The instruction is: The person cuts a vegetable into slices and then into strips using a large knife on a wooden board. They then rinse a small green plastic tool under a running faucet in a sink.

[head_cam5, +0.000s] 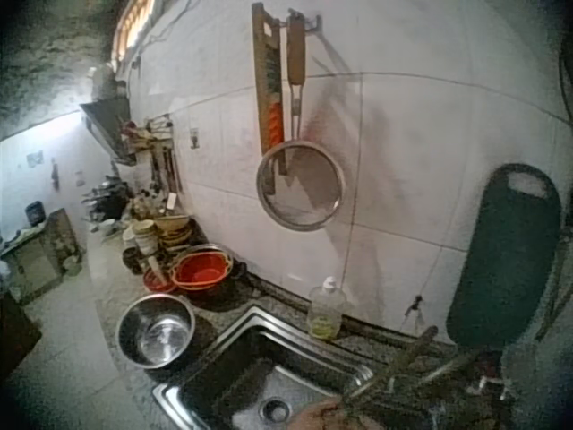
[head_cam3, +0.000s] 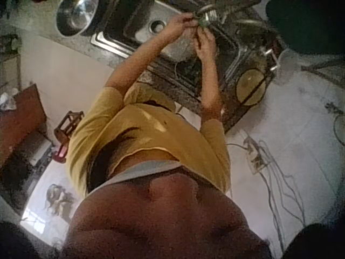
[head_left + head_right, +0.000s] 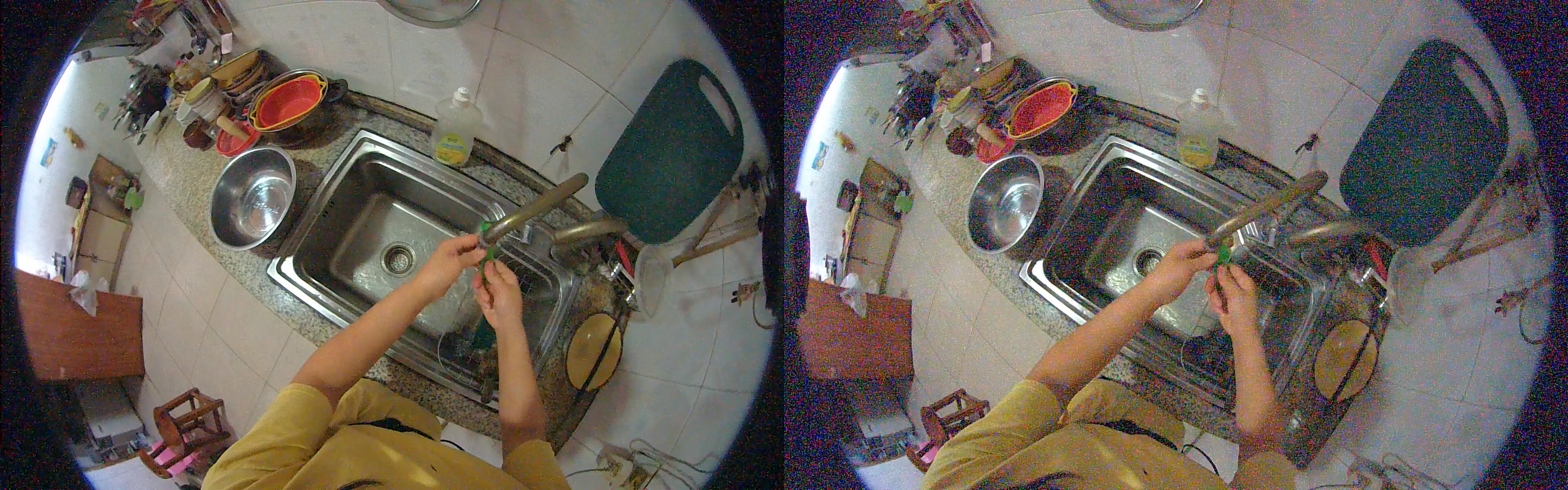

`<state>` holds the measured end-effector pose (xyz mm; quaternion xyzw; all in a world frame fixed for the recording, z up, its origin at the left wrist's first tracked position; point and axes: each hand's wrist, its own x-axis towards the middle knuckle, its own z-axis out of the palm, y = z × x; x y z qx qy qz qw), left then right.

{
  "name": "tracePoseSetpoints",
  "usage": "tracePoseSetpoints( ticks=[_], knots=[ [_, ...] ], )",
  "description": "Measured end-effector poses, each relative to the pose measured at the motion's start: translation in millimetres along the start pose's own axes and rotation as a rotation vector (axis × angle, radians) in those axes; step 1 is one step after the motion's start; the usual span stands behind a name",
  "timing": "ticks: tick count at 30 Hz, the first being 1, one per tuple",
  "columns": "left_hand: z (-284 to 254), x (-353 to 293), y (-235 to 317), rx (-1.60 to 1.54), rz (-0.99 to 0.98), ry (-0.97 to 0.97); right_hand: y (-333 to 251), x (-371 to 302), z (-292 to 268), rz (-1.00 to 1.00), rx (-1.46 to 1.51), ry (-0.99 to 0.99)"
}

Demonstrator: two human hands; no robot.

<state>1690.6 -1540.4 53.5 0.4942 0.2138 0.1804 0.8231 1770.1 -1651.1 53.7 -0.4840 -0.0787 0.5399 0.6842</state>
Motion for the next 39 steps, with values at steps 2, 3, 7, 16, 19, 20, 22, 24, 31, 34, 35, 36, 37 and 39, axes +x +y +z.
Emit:
tracePoseSetpoints(
  ticks=[2,3,7,16,19,20,22,24,31,34,35,36,37,39],
  knots=[
    [3.1,0.5,2.1,-0.231,-0.095,-0.059,3.4,1.9,-9.3,0.088,0.207,-0.152],
    [4.9,0.8,3.5,-0.347,-0.141,-0.089,6.5,3.4,-12.8,0.121,0.327,-0.276],
    [2.4,2.9,-2.0,-0.044,-0.052,0.065,-0.2,0.7,3.6,0.326,-0.331,0.161],
    [-11.1,-15.5,-7.8,0.299,0.164,0.102,7.5,13.2,-2.8,-0.298,-0.304,-0.017],
    [-15.6,-19.5,-5.1,0.299,0.030,0.074,0.5,8.9,10.8,-0.340,-0.320,0.017],
    [-18.2,-20.4,-4.9,0.297,-0.052,0.058,-1.4,8.6,13.0,-0.367,-0.319,-0.002],
    [-22.3,-23.0,-3.7,0.299,-0.137,0.002,-1.3,9.9,12.8,-0.382,-0.354,-0.013],
    [-25.8,-25.5,-2.6,0.309,-0.140,-0.071,0.4,14.0,10.2,-0.355,-0.426,-0.007],
    [-31.4,-34.1,-10.4,0.266,-0.008,-0.253,-6.4,13.8,12.6,-0.334,-0.327,0.023],
    [-33.2,-33.2,-16.9,0.344,0.055,-0.155,-7.7,5.9,20.2,-0.403,-0.558,0.062],
    [-33.3,-34.0,-15.8,0.390,0.075,-0.126,-7.6,0.5,28.8,-0.403,-0.509,0.076],
    [-32.9,-34.7,-14.2,0.435,0.097,-0.098,-8.9,-3.4,35.1,-0.403,-0.461,0.091],
    [-32.6,-34.8,-13.2,0.447,0.108,-0.086,-9.5,-3.9,35.1,-0.407,-0.464,0.076],
    [-32.5,-34.4,-11.7,0.470,0.129,-0.061,-10.9,-4.0,35.0,-0.414,-0.468,0.045]
  ],
)
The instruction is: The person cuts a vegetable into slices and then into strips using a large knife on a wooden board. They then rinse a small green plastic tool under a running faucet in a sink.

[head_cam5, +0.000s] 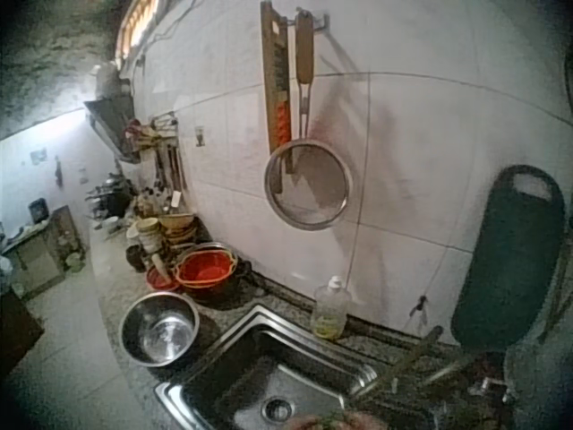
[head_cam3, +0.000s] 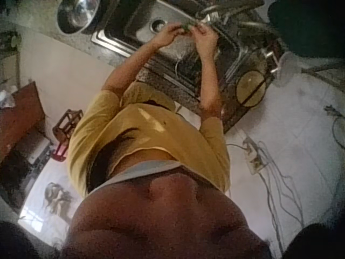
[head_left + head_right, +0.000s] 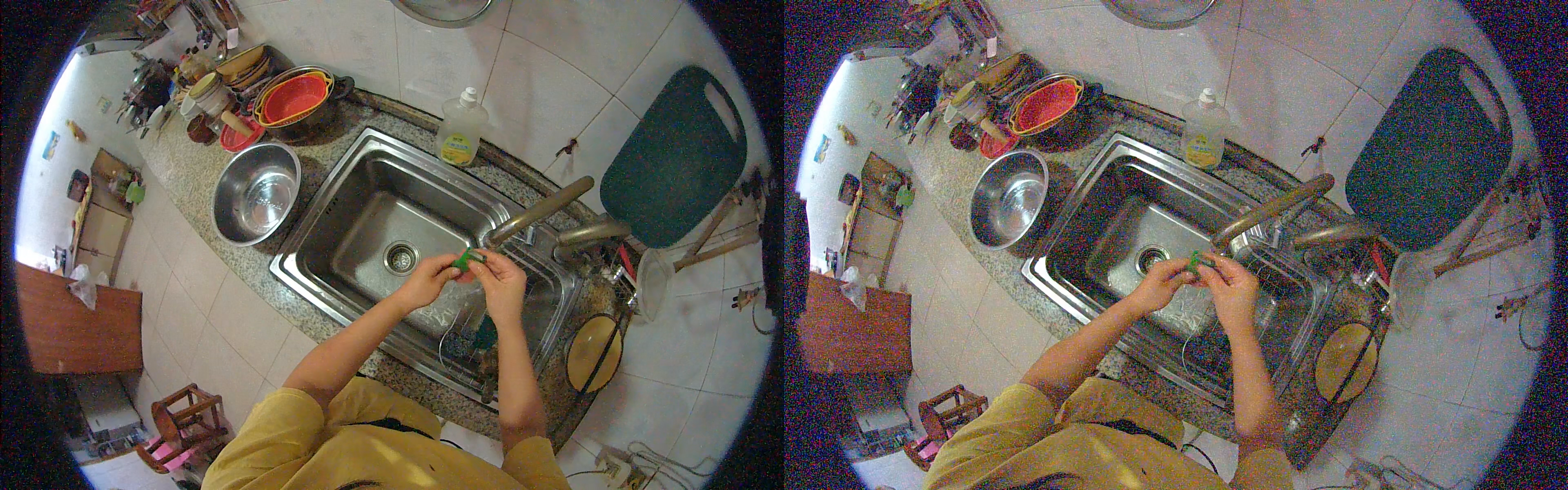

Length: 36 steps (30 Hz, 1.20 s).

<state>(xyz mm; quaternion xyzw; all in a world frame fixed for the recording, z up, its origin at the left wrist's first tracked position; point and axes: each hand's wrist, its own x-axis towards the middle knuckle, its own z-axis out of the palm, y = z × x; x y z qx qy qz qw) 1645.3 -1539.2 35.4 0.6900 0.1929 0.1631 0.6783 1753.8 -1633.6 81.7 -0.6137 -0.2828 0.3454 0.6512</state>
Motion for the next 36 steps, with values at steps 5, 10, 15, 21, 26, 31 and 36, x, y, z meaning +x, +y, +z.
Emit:
tracePoseSetpoints(
  ticks=[5,10,15,21,26,31,36],
  knots=[
    [3.4,1.1,0.5,0.196,0.098,0.175,1.0,7.5,-2.5,0.104,0.072,0.015],
    [5.9,2.6,3.0,0.239,0.112,0.229,3.7,10.1,0.6,0.214,0.546,0.069],
    [10.6,15.3,7.7,0.212,0.067,0.113,26.6,15.5,-17.7,0.166,0.257,0.144],
    [20.1,31.5,35.3,-0.007,-0.209,0.055,51.2,26.3,-49.7,0.150,0.232,0.240],
    [28.4,47.4,17.0,0.340,0.195,0.071,85.6,41.3,-79.5,0.401,0.519,0.267],
    [-15.2,47.2,32.7,0.529,0.114,-0.060,124.6,65.8,-106.1,0.453,1.005,-0.129],
    [-71.5,17.4,49.9,-0.108,-0.224,-0.051,85.2,70.0,-89.5,0.486,1.183,0.066]
  ],
)
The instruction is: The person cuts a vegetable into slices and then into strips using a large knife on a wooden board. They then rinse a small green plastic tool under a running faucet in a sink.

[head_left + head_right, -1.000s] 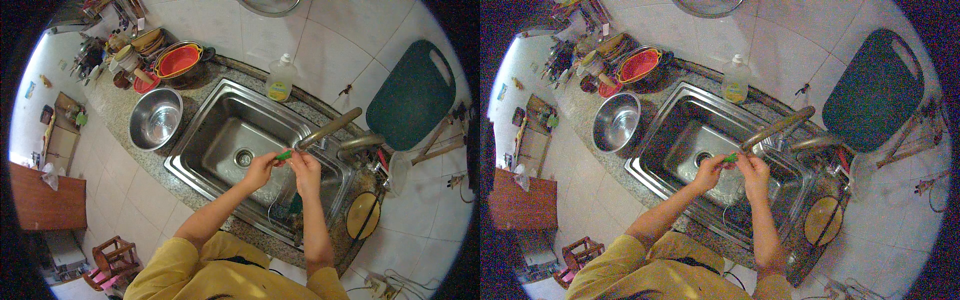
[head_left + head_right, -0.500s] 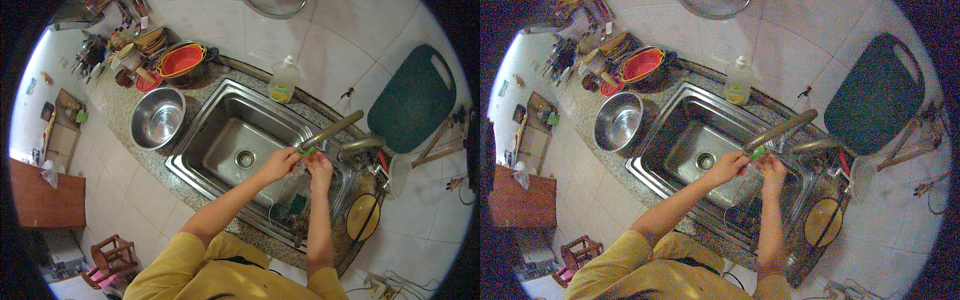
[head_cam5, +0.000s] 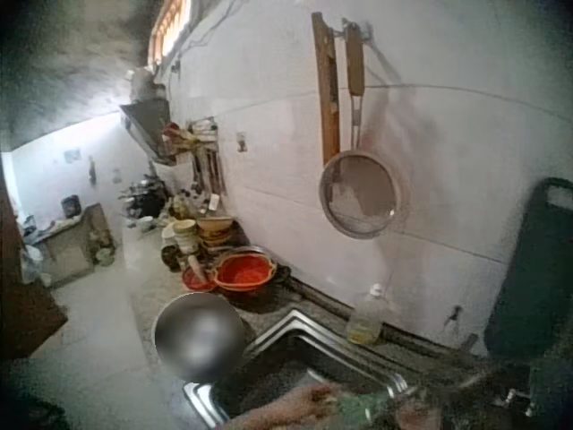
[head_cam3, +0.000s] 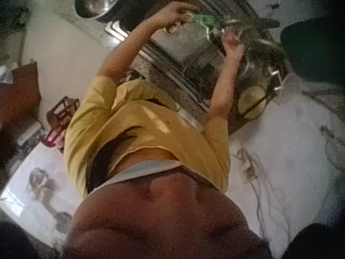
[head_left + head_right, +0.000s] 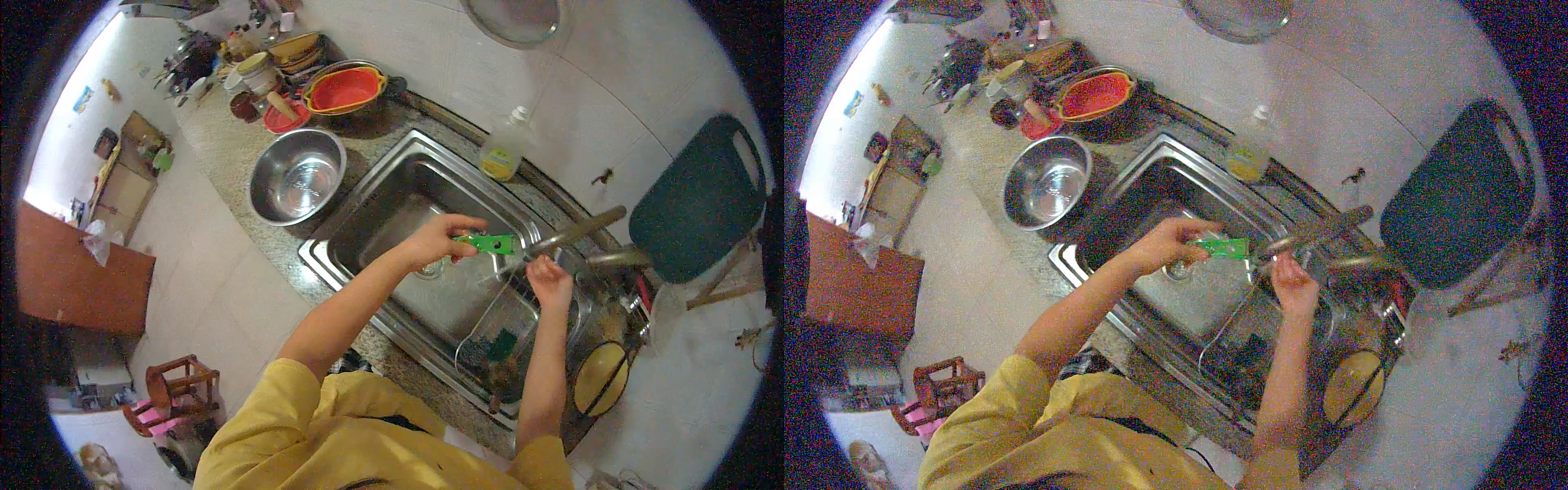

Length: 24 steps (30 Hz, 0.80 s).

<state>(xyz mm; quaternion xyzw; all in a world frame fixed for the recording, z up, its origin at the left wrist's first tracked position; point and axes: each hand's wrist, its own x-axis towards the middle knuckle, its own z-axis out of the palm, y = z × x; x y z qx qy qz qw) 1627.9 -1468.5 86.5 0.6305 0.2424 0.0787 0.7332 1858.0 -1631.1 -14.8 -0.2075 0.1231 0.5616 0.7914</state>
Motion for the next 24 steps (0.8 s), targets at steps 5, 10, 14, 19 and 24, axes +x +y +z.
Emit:
tracePoseSetpoints(
  ticks=[5,10,14,19,24],
  knots=[
    [-40.0,-14.2,-84.7,0.718,-0.306,0.119,47.2,-20.6,21.9,-0.119,-0.304,0.267],
    [-17.9,-9.2,-85.0,0.928,-0.210,0.384,105.2,-19.3,4.8,0.226,-0.960,0.108],
    [20.6,-15.6,-36.6,-0.155,-0.136,0.212,146.4,-32.5,73.4,-0.002,-0.754,0.037],
    [19.7,-56.3,-7.4,-0.407,0.197,0.077,143.6,-51.7,121.3,-0.153,-0.911,-0.138],
    [-43.3,-32.4,-110.7,0.388,-0.124,0.151,140.2,13.2,9.5,-0.112,-2.170,-0.176]
  ],
)
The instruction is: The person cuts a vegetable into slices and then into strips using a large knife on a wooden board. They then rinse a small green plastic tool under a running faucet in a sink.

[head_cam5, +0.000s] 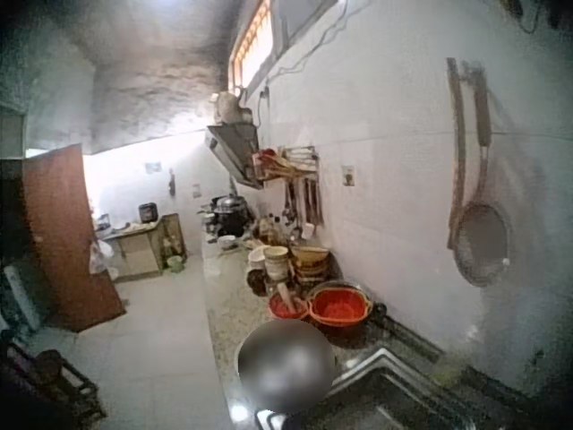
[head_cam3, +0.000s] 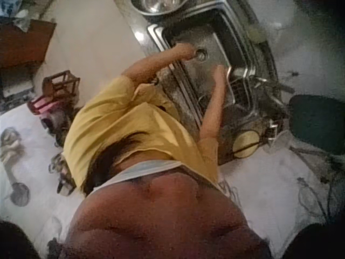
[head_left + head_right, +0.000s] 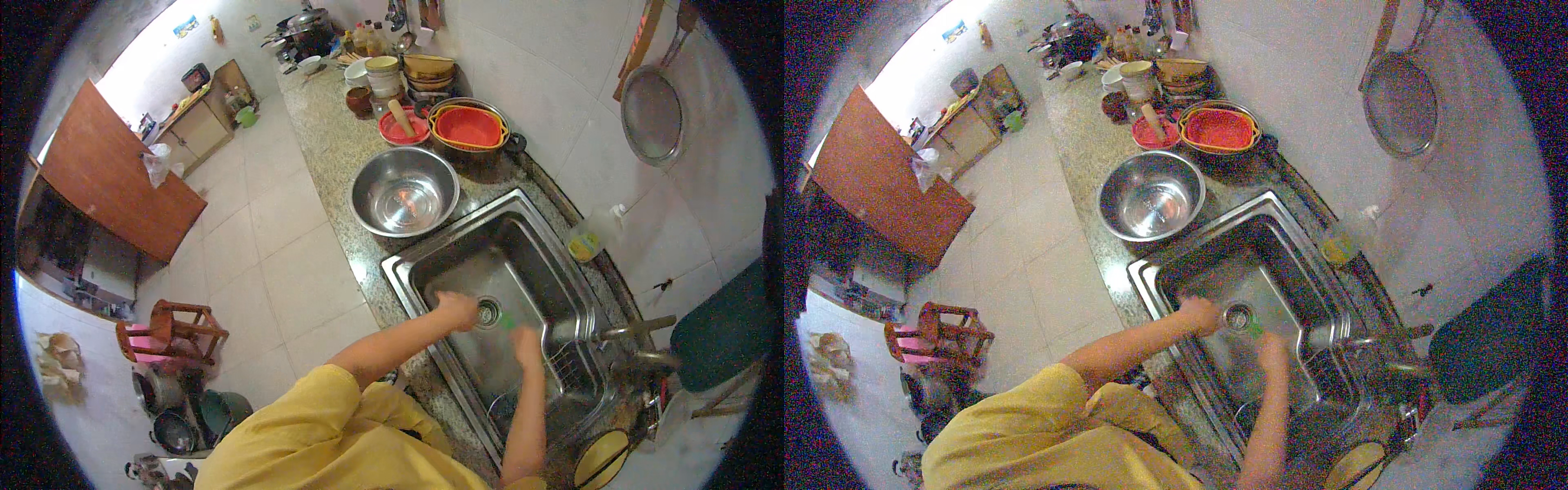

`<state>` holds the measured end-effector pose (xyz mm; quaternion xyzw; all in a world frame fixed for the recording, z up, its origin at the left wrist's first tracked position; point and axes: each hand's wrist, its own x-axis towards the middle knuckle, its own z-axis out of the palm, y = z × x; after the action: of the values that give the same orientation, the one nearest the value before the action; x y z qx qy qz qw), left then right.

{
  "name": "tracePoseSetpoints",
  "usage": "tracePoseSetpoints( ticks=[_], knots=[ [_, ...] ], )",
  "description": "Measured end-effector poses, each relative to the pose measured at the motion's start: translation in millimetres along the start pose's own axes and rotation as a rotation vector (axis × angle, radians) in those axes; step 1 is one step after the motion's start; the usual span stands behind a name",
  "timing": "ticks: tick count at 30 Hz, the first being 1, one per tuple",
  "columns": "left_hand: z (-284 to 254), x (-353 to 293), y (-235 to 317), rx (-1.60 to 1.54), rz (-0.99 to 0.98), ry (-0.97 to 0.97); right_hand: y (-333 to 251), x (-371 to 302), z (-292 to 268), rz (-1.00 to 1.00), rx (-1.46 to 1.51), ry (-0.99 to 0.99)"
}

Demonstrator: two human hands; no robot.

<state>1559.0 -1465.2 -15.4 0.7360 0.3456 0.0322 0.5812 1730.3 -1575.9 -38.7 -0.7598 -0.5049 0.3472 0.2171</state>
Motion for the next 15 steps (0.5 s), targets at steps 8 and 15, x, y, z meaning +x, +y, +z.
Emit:
tracePoseSetpoints(
  ticks=[8,15],
  knots=[
    [-66.3,-21.6,40.8,0.160,0.413,-0.364,-84.4,-23.6,-60.0,-0.037,0.875,0.108],
    [-72.1,-18.2,-19.0,0.809,0.537,-0.144,42.9,6.8,29.0,0.001,-0.470,0.113]
  ],
)
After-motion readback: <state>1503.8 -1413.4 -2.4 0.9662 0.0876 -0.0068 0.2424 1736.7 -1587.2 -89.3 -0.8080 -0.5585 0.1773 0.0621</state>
